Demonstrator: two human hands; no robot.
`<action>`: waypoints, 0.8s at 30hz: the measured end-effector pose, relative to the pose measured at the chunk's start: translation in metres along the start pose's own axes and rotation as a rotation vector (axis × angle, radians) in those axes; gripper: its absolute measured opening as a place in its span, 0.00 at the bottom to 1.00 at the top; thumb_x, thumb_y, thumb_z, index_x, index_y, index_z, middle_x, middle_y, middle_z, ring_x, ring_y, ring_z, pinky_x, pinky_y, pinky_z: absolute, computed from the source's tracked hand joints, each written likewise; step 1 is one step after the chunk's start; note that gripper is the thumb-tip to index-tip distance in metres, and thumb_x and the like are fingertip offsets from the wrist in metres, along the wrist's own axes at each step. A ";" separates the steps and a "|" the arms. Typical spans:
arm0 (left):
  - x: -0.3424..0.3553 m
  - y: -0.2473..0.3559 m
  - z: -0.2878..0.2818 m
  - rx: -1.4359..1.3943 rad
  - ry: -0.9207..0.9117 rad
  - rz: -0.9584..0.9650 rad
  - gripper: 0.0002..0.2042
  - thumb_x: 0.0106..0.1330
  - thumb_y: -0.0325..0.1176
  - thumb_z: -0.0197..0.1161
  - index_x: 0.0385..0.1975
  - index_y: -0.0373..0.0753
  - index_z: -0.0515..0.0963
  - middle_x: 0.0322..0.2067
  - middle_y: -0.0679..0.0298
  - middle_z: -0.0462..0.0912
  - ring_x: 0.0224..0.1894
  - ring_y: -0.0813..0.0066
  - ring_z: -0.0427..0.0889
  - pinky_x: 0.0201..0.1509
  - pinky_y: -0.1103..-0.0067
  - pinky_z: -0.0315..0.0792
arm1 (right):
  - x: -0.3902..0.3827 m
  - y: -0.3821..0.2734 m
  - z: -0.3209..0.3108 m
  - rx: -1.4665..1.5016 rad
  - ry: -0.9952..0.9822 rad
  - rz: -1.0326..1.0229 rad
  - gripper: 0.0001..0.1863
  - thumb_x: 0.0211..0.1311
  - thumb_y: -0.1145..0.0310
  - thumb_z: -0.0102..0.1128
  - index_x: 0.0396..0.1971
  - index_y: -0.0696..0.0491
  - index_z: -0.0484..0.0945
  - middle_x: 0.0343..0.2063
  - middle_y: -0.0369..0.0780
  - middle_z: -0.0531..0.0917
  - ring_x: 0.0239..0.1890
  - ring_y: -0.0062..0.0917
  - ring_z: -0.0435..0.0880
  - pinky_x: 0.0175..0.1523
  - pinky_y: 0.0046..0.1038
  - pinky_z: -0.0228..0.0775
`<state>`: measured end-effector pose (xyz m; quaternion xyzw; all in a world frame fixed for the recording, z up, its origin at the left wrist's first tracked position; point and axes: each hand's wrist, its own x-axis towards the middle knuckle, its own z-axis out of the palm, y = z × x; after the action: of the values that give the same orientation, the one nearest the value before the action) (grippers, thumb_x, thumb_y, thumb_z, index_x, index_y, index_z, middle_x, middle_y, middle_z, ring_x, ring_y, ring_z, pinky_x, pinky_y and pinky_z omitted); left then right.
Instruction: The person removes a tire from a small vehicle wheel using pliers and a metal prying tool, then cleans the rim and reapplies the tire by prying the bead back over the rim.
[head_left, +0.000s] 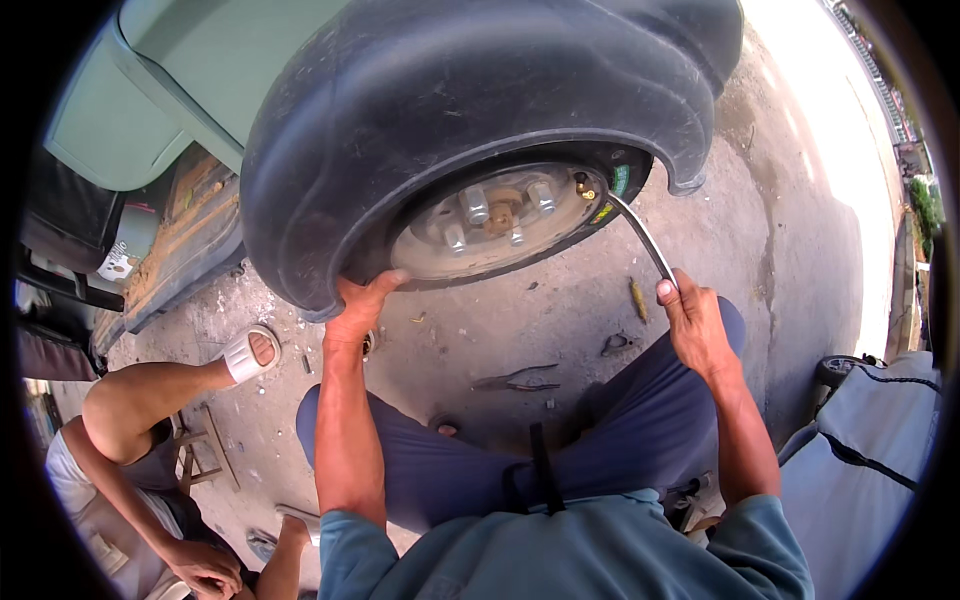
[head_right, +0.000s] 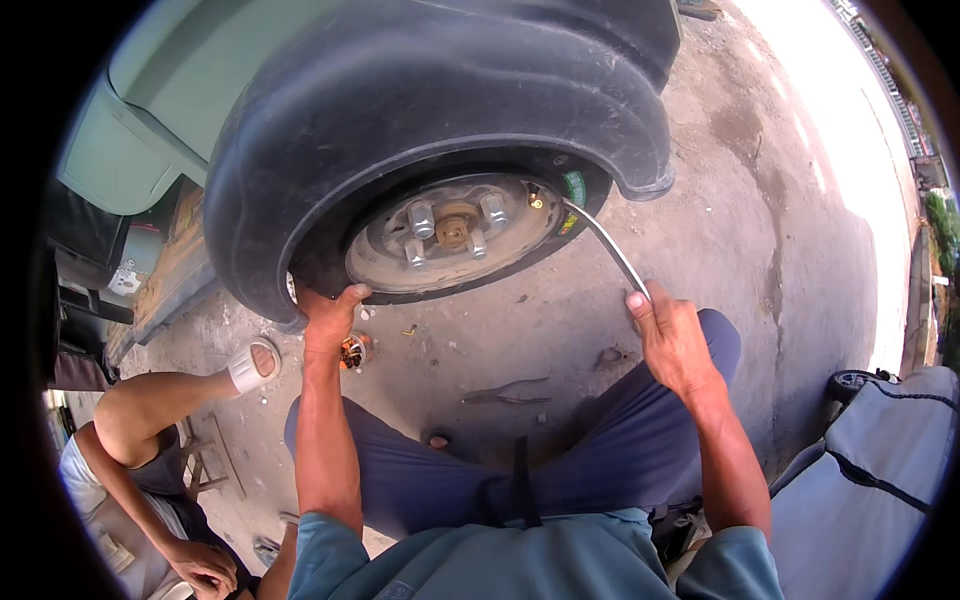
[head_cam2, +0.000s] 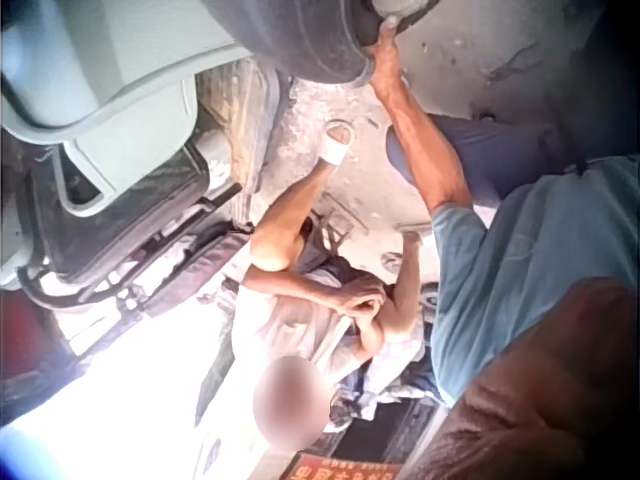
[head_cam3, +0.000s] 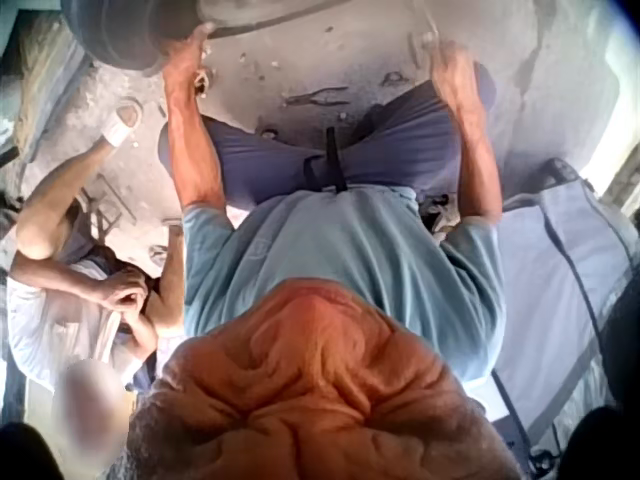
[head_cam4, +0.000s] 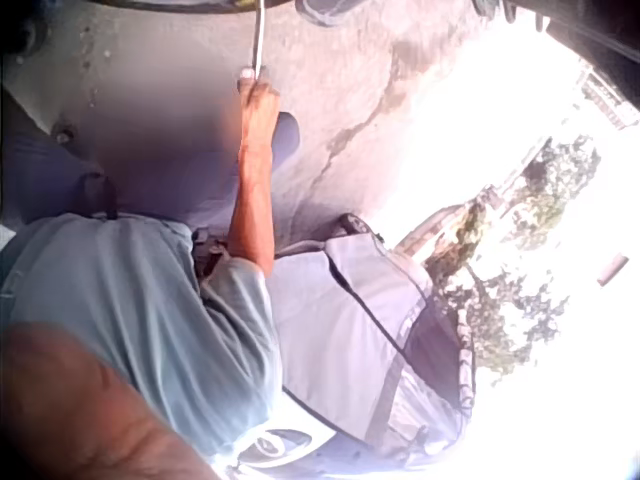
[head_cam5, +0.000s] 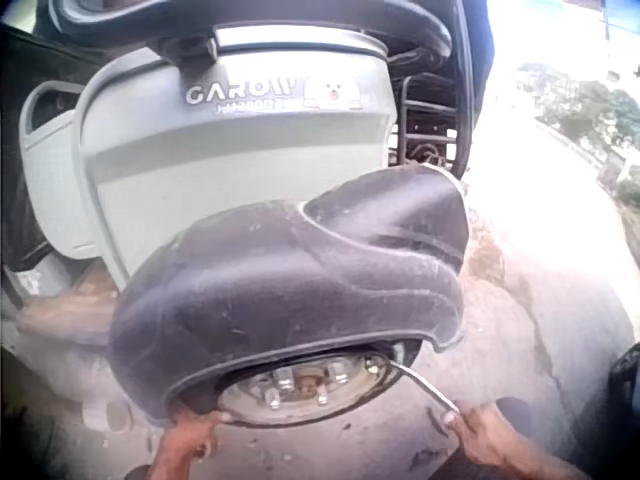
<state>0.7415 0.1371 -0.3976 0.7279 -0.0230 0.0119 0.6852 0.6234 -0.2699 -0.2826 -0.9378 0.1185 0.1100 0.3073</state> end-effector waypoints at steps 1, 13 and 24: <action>-0.003 0.001 -0.001 -0.005 0.013 -0.030 0.40 0.47 0.35 0.85 0.62 0.34 0.74 0.58 0.58 0.79 0.61 0.63 0.76 0.68 0.70 0.70 | 0.013 0.014 -0.017 -0.087 -0.009 -0.050 0.24 0.80 0.52 0.49 0.33 0.60 0.73 0.18 0.53 0.73 0.22 0.50 0.71 0.32 0.42 0.67; 0.000 0.012 -0.002 0.175 0.106 -0.060 0.43 0.46 0.41 0.84 0.64 0.31 0.72 0.60 0.53 0.78 0.62 0.60 0.76 0.68 0.68 0.70 | -0.034 0.116 0.152 0.868 0.389 0.165 0.28 0.80 0.45 0.48 0.24 0.51 0.66 0.13 0.33 0.67 0.13 0.17 0.66 0.19 0.24 0.61; -0.053 -0.012 0.059 -0.226 0.106 -0.311 0.48 0.62 0.41 0.78 0.74 0.29 0.53 0.69 0.51 0.65 0.71 0.62 0.64 0.77 0.70 0.54 | 0.106 -0.034 0.081 0.517 0.452 -0.366 0.56 0.56 0.56 0.78 0.76 0.57 0.49 0.69 0.55 0.66 0.72 0.46 0.67 0.74 0.41 0.59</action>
<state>0.6881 0.0795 -0.4158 0.6395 0.1246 -0.0583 0.7564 0.7228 -0.2108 -0.3567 -0.8356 0.0376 -0.1898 0.5142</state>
